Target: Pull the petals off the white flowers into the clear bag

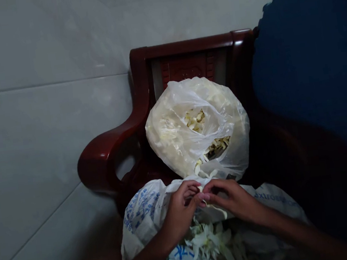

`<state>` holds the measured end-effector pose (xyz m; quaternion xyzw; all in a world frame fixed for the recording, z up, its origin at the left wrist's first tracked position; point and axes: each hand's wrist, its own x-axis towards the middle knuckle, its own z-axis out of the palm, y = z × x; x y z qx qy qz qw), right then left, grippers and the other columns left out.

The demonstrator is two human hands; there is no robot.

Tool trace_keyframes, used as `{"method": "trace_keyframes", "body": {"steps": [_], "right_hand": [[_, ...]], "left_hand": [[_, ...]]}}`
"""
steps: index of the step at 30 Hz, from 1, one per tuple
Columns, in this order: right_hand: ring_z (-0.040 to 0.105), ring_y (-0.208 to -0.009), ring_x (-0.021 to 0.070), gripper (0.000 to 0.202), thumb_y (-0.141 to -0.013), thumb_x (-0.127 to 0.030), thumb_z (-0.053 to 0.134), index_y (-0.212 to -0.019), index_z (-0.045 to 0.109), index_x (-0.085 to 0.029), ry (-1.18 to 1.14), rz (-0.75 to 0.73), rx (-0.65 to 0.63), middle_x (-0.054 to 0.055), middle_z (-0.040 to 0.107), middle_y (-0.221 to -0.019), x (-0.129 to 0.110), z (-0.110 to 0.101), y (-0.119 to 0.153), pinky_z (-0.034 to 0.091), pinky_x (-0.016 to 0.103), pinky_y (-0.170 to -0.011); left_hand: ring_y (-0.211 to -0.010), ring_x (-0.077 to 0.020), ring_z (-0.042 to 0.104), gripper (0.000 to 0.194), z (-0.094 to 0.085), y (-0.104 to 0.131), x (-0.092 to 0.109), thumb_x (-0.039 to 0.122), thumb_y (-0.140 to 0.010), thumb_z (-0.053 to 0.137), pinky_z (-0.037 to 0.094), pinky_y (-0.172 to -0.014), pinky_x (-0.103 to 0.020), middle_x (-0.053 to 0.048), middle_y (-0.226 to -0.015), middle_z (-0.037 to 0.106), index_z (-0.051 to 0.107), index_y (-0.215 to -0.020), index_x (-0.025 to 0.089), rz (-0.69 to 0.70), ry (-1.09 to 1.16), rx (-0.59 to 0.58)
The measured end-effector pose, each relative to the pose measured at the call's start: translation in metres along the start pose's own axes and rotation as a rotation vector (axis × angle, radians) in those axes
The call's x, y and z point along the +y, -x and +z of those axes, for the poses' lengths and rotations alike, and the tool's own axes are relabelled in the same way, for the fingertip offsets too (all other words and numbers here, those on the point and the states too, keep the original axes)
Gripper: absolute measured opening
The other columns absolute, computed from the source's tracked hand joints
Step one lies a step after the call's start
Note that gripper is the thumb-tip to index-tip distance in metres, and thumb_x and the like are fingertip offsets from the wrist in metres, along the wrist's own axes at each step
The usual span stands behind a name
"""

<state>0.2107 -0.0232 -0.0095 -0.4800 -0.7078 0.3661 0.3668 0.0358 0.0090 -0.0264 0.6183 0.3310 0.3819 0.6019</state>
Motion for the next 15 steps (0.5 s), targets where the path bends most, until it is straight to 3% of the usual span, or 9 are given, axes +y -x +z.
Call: {"method": "trace_keyframes", "body": {"steps": [5, 9, 15], "right_hand": [[0.056, -0.066, 0.0121, 0.022, -0.075, -0.038, 0.066, -0.079, 0.065, -0.016, 0.019, -0.026, 0.011, 0.001, 0.064, -0.070, 0.003, 0.001, -0.007, 0.042, 0.022, -0.063], [0.054, -0.066, 0.0121, 0.023, -0.075, -0.038, 0.065, -0.076, 0.066, -0.015, -0.001, -0.014, 0.009, 0.002, 0.064, -0.070, 0.005, 0.000, -0.015, 0.041, 0.023, -0.063], [0.053, -0.070, 0.0122, 0.024, -0.076, -0.038, 0.065, -0.083, 0.067, -0.016, -0.146, 0.018, -0.009, 0.002, 0.064, -0.074, 0.010, -0.001, -0.024, 0.040, 0.023, -0.065]], "left_hand": [[-0.080, -0.0114, 0.059, 0.021, 0.002, -0.001, -0.001, 0.030, -0.079, 0.061, 0.050, -0.068, -0.021, -0.002, -0.084, 0.058, 0.055, -0.093, 0.015, 0.026, 0.016, 0.063], [-0.074, -0.0121, 0.060, 0.023, 0.000, -0.004, -0.003, 0.032, -0.080, 0.060, 0.053, -0.063, -0.024, -0.002, -0.082, 0.058, 0.055, -0.095, 0.015, 0.025, 0.065, 0.066], [-0.074, -0.0116, 0.061, 0.025, -0.010, -0.008, -0.006, 0.029, -0.080, 0.061, 0.054, -0.071, -0.026, -0.002, -0.086, 0.058, 0.055, -0.101, 0.016, 0.069, 0.067, 0.049]]}}
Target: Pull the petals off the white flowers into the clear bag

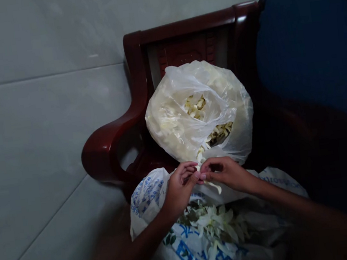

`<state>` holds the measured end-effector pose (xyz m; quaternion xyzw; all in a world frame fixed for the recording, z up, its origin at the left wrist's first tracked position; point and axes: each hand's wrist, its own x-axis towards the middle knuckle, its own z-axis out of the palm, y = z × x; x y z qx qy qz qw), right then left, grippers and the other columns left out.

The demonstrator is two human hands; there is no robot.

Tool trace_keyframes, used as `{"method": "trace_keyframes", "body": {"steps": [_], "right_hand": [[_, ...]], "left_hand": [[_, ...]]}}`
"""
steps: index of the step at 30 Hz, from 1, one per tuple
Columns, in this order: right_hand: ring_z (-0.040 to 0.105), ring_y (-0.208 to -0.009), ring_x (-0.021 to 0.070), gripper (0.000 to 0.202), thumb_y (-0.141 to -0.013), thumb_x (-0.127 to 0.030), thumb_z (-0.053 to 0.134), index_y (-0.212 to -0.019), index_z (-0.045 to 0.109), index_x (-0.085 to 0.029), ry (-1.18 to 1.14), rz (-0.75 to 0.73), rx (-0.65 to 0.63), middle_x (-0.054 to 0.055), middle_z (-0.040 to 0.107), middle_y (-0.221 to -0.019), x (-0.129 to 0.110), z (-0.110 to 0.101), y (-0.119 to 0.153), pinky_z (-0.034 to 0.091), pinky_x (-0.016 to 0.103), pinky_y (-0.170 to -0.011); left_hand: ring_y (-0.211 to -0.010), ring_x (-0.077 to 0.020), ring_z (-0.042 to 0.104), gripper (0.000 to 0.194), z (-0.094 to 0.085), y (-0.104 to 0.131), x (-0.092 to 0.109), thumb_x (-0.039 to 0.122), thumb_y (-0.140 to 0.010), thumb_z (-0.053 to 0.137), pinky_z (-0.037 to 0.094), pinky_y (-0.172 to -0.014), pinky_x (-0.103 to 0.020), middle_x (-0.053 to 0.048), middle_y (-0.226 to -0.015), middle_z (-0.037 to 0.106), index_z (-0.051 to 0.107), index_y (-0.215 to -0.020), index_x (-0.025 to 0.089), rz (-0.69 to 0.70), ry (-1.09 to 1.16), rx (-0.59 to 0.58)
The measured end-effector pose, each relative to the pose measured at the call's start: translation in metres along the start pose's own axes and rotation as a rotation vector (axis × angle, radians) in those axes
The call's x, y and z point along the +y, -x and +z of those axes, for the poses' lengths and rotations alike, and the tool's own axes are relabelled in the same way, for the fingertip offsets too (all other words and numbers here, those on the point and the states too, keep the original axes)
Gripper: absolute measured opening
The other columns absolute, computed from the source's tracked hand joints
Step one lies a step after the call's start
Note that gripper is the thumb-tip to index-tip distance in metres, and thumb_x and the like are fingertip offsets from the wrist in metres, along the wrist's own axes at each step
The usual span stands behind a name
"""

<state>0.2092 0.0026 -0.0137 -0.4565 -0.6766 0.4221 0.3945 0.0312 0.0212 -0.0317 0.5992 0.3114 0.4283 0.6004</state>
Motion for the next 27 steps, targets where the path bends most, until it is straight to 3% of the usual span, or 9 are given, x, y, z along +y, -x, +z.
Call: {"method": "trace_keyframes", "body": {"steps": [11, 17, 22, 27], "right_hand": [[0.053, -0.068, 0.0118, 0.027, -0.074, -0.039, 0.066, -0.087, 0.068, -0.015, -0.123, 0.097, -0.040, 0.002, 0.064, -0.076, 0.0004, -0.0015, -0.0023, 0.038, 0.024, -0.063], [0.055, -0.071, 0.0126, 0.026, -0.076, -0.040, 0.064, -0.086, 0.069, -0.017, -0.064, 0.087, -0.057, 0.003, 0.066, -0.078, 0.0012, -0.0055, -0.0014, 0.040, 0.025, -0.066], [0.053, -0.069, 0.0130, 0.028, -0.070, -0.042, 0.069, -0.081, 0.067, -0.017, 0.037, 0.041, -0.002, 0.002, 0.063, -0.074, 0.0040, -0.0022, -0.0027, 0.041, 0.026, -0.066], [0.051, -0.065, 0.0114, 0.032, -0.069, -0.045, 0.068, -0.079, 0.065, -0.015, -0.061, 0.110, -0.049, 0.000, 0.059, -0.069, 0.0030, -0.0028, -0.0043, 0.039, 0.024, -0.060]], "left_hand": [[-0.069, -0.0109, 0.062, 0.026, 0.0016, -0.0033, -0.0018, 0.029, -0.078, 0.063, 0.053, -0.067, -0.023, -0.002, -0.084, 0.057, 0.057, -0.099, 0.016, 0.031, 0.011, 0.054], [-0.072, -0.0113, 0.064, 0.030, -0.0003, -0.0061, -0.0020, 0.028, -0.077, 0.064, 0.052, -0.070, -0.023, -0.003, -0.089, 0.060, 0.059, -0.104, 0.016, -0.025, 0.030, 0.020], [-0.083, -0.0120, 0.062, 0.030, -0.0009, -0.0071, -0.0045, 0.027, -0.075, 0.066, 0.050, -0.076, -0.021, -0.003, -0.088, 0.062, 0.062, -0.102, 0.017, -0.008, -0.017, 0.058], [-0.078, -0.0136, 0.062, 0.034, -0.0012, -0.0063, -0.0082, 0.032, -0.074, 0.067, 0.053, -0.071, -0.026, -0.004, -0.087, 0.060, 0.062, -0.104, 0.017, -0.028, 0.030, 0.032]]}}
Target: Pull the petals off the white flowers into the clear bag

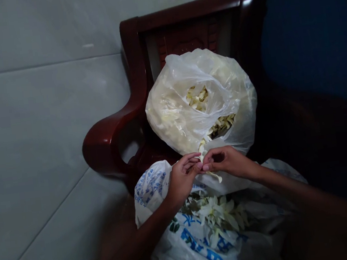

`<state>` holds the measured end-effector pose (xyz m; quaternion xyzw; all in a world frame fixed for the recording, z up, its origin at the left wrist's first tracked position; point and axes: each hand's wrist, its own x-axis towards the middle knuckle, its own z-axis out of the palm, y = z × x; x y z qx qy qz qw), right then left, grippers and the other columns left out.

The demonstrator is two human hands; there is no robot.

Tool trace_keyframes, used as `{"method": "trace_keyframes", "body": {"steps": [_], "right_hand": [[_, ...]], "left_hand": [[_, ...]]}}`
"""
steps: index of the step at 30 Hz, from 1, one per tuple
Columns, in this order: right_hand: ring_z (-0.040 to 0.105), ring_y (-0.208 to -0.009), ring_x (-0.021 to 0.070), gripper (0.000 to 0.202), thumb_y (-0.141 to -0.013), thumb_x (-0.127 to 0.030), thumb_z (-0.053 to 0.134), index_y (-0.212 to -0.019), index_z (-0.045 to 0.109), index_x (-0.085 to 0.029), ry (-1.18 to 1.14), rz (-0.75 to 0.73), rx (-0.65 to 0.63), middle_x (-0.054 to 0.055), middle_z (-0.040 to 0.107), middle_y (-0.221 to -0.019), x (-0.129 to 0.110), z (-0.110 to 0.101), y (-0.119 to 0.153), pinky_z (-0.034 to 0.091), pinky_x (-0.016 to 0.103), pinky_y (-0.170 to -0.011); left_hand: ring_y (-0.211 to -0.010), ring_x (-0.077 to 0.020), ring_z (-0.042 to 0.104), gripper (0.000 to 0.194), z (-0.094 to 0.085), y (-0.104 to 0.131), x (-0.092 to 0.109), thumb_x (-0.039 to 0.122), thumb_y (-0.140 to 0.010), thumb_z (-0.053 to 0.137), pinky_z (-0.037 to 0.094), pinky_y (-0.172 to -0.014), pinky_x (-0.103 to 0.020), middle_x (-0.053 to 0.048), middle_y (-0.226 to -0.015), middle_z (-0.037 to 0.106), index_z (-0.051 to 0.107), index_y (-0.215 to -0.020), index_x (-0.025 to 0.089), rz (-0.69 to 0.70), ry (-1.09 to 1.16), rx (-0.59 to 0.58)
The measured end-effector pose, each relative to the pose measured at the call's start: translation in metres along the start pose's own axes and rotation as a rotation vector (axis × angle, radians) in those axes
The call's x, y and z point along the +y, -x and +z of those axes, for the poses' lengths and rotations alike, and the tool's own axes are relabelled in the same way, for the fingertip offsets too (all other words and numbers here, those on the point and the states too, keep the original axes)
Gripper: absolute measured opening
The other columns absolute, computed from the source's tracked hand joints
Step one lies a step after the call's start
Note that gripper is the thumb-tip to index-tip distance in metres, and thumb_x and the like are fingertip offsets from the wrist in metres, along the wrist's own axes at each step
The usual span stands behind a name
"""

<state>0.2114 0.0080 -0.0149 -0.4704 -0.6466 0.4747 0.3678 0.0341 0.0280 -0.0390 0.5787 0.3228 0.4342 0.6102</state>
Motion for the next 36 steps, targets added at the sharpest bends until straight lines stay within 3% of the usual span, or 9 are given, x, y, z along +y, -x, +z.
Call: {"method": "trace_keyframes", "body": {"steps": [10, 20, 24, 30, 36], "right_hand": [[0.051, -0.066, 0.0105, 0.035, -0.066, -0.045, 0.070, -0.082, 0.068, -0.014, -0.085, 0.063, -0.005, 0.000, 0.060, -0.069, 0.001, -0.005, 0.002, 0.038, 0.024, -0.062], [0.055, -0.069, 0.0130, 0.032, -0.072, -0.045, 0.064, -0.087, 0.069, -0.016, -0.045, 0.047, -0.017, 0.002, 0.065, -0.076, 0.001, -0.005, 0.004, 0.041, 0.026, -0.065], [0.055, -0.068, 0.0127, 0.030, -0.077, -0.044, 0.060, -0.086, 0.068, -0.016, 0.081, -0.030, -0.006, 0.002, 0.065, -0.075, 0.000, -0.004, 0.005, 0.041, 0.025, -0.062], [0.054, -0.075, 0.0138, 0.021, -0.088, -0.032, 0.047, -0.087, 0.063, -0.018, 0.444, -0.248, 0.052, 0.004, 0.063, -0.084, -0.008, 0.004, 0.011, 0.040, 0.026, -0.069], [0.047, -0.067, 0.0119, 0.018, -0.091, -0.031, 0.040, -0.086, 0.050, -0.018, 0.460, -0.215, 0.084, 0.001, 0.055, -0.077, -0.008, 0.011, 0.015, 0.036, 0.024, -0.062]], "left_hand": [[-0.075, -0.0125, 0.062, 0.035, 0.000, -0.001, 0.001, 0.030, -0.075, 0.066, 0.054, -0.071, -0.026, -0.004, -0.088, 0.059, 0.062, -0.107, 0.017, 0.023, -0.007, -0.044], [-0.067, -0.0103, 0.062, 0.032, 0.001, -0.001, 0.002, 0.027, -0.077, 0.062, 0.052, -0.068, -0.023, -0.003, -0.087, 0.059, 0.061, -0.108, 0.016, 0.040, -0.054, -0.034], [-0.067, -0.0104, 0.063, 0.033, 0.000, -0.002, 0.000, 0.029, -0.078, 0.062, 0.051, -0.070, -0.024, -0.003, -0.089, 0.059, 0.061, -0.109, 0.017, 0.040, -0.078, -0.040], [-0.065, -0.0091, 0.062, 0.031, 0.001, -0.002, 0.001, 0.026, -0.079, 0.059, 0.050, -0.069, -0.023, -0.003, -0.088, 0.059, 0.060, -0.109, 0.016, 0.044, -0.086, -0.044], [-0.071, -0.0097, 0.059, 0.035, 0.004, 0.002, 0.005, 0.023, -0.079, 0.056, 0.051, -0.068, -0.022, -0.001, -0.085, 0.055, 0.055, -0.113, 0.018, 0.067, -0.123, -0.033]]}}
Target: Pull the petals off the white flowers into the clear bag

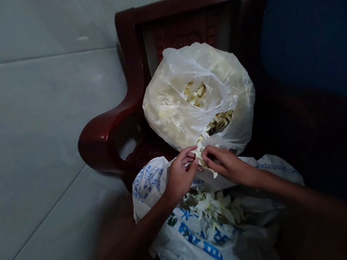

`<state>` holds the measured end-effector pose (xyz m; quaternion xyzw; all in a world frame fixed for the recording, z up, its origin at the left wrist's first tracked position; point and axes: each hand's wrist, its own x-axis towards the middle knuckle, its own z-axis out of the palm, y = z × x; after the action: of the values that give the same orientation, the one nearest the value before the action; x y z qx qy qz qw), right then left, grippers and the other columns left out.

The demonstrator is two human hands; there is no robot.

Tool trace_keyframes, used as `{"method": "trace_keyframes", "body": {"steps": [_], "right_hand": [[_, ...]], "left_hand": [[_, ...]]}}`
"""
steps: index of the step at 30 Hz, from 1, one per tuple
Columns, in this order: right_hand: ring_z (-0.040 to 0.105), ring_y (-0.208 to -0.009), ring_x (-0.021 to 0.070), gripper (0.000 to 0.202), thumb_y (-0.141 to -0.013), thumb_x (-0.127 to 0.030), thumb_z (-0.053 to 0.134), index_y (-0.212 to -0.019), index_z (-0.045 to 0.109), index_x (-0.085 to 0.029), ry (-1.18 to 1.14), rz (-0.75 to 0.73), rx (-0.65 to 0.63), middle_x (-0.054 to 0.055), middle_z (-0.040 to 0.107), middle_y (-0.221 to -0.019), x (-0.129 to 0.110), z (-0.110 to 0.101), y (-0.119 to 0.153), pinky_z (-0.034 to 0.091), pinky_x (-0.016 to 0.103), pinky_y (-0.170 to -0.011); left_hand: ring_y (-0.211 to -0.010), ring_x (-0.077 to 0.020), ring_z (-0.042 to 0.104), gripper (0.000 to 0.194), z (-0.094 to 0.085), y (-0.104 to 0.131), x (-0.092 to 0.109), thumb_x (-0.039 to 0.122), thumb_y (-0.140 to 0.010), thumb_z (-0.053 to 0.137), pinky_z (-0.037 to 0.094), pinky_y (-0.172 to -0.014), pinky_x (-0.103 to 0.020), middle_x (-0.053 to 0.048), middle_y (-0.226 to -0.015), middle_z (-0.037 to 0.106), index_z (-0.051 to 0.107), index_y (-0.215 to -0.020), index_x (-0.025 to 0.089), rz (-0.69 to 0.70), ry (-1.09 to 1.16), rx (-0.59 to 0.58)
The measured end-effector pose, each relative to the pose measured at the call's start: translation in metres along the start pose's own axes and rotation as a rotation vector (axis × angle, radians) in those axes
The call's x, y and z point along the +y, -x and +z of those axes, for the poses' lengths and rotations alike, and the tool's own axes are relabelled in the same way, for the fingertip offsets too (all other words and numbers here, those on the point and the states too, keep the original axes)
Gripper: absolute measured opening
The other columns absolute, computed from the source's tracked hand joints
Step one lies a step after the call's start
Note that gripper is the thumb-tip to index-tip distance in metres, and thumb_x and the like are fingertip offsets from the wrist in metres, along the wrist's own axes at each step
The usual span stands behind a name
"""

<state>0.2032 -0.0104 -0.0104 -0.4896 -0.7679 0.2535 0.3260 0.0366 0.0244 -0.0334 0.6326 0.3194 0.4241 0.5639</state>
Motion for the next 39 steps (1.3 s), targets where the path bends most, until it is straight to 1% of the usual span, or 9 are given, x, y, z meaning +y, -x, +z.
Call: {"method": "trace_keyframes", "body": {"steps": [5, 10, 12, 16, 19, 22, 27, 33, 39], "right_hand": [[0.046, -0.069, 0.0118, 0.013, -0.090, -0.028, 0.042, -0.085, 0.049, -0.019, -0.074, -0.035, 0.008, 0.000, 0.052, -0.078, -0.004, 0.007, -0.001, 0.037, 0.024, -0.064], [0.051, -0.081, 0.0144, 0.008, -0.088, -0.024, 0.044, -0.084, 0.049, -0.019, -0.133, -0.042, 0.291, 0.005, 0.055, -0.092, -0.009, 0.012, -0.005, 0.040, 0.026, -0.072], [0.052, -0.081, 0.0141, 0.007, -0.087, -0.025, 0.045, -0.086, 0.049, -0.019, -0.148, -0.024, 0.371, 0.005, 0.056, -0.094, -0.011, 0.011, -0.006, 0.041, 0.025, -0.070], [0.053, -0.076, 0.0132, 0.005, -0.086, -0.022, 0.047, -0.088, 0.051, -0.020, -0.094, -0.051, 0.334, 0.003, 0.057, -0.087, -0.012, 0.009, -0.007, 0.042, 0.025, -0.069], [0.054, -0.078, 0.0137, 0.004, -0.085, -0.021, 0.049, -0.085, 0.053, -0.020, -0.040, -0.101, 0.256, 0.003, 0.058, -0.086, -0.012, 0.011, -0.007, 0.043, 0.025, -0.072], [0.055, -0.078, 0.0136, 0.008, -0.085, -0.025, 0.051, -0.090, 0.054, -0.020, -0.029, -0.101, 0.235, 0.003, 0.060, -0.088, -0.010, 0.014, -0.007, 0.044, 0.026, -0.073], [0.059, -0.077, 0.0137, 0.019, -0.084, -0.031, 0.056, -0.099, 0.057, -0.020, -0.019, -0.066, 0.259, 0.003, 0.064, -0.089, -0.006, 0.012, -0.007, 0.046, 0.025, -0.072], [0.061, -0.074, 0.0131, 0.024, -0.077, -0.039, 0.064, -0.093, 0.061, -0.021, -0.041, -0.048, 0.258, 0.001, 0.065, -0.081, -0.001, 0.005, -0.007, 0.046, 0.023, -0.067], [0.059, -0.069, 0.0119, 0.015, -0.075, -0.033, 0.067, -0.082, 0.064, -0.020, -0.063, 0.002, 0.218, -0.001, 0.065, -0.074, 0.002, 0.002, -0.007, 0.043, 0.023, -0.065]], "left_hand": [[-0.067, -0.0086, 0.055, 0.032, 0.004, 0.005, 0.002, 0.022, -0.072, 0.062, 0.047, -0.061, -0.017, 0.003, -0.072, 0.048, 0.056, -0.103, 0.019, 0.032, -0.104, 0.191], [-0.060, -0.0071, 0.052, 0.027, -0.007, -0.006, 0.005, 0.013, -0.068, 0.055, 0.045, -0.054, -0.016, 0.005, -0.071, 0.044, 0.050, -0.094, 0.020, 0.084, -0.110, 0.439], [-0.059, -0.0074, 0.052, 0.028, -0.012, -0.010, 0.007, 0.012, -0.071, 0.054, 0.046, -0.053, -0.018, 0.005, -0.074, 0.043, 0.044, -0.095, 0.022, 0.113, -0.081, 0.471], [-0.074, -0.0097, 0.054, 0.009, -0.011, -0.003, 0.011, 0.015, -0.081, 0.048, 0.046, -0.069, -0.021, 0.001, -0.084, 0.048, 0.052, -0.087, 0.020, 0.247, -0.316, 0.282], [-0.086, -0.0127, 0.053, 0.017, -0.004, 0.007, 0.013, 0.018, -0.086, 0.044, 0.042, -0.080, -0.023, -0.002, -0.089, 0.052, 0.060, -0.083, 0.019, 0.277, -0.467, 0.136], [-0.088, -0.0140, 0.054, 0.018, 0.001, 0.012, 0.013, 0.027, -0.088, 0.045, 0.043, -0.077, -0.022, -0.004, -0.093, 0.052, 0.061, -0.090, 0.018, 0.239, -0.410, 0.143], [-0.083, -0.0134, 0.054, 0.023, -0.002, 0.007, 0.012, 0.030, -0.090, 0.044, 0.040, -0.078, -0.022, -0.003, -0.086, 0.055, 0.062, -0.084, 0.017, 0.244, -0.401, 0.108], [-0.076, -0.0128, 0.054, 0.024, -0.006, 0.002, 0.005, 0.033, -0.088, 0.047, 0.041, -0.070, -0.021, -0.002, -0.078, 0.058, 0.063, -0.082, 0.016, 0.198, -0.284, 0.068], [-0.071, -0.0120, 0.057, 0.024, -0.005, 0.002, 0.001, 0.033, -0.087, 0.049, 0.043, -0.067, -0.021, -0.002, -0.077, 0.061, 0.065, -0.080, 0.015, 0.137, -0.201, 0.015]]}}
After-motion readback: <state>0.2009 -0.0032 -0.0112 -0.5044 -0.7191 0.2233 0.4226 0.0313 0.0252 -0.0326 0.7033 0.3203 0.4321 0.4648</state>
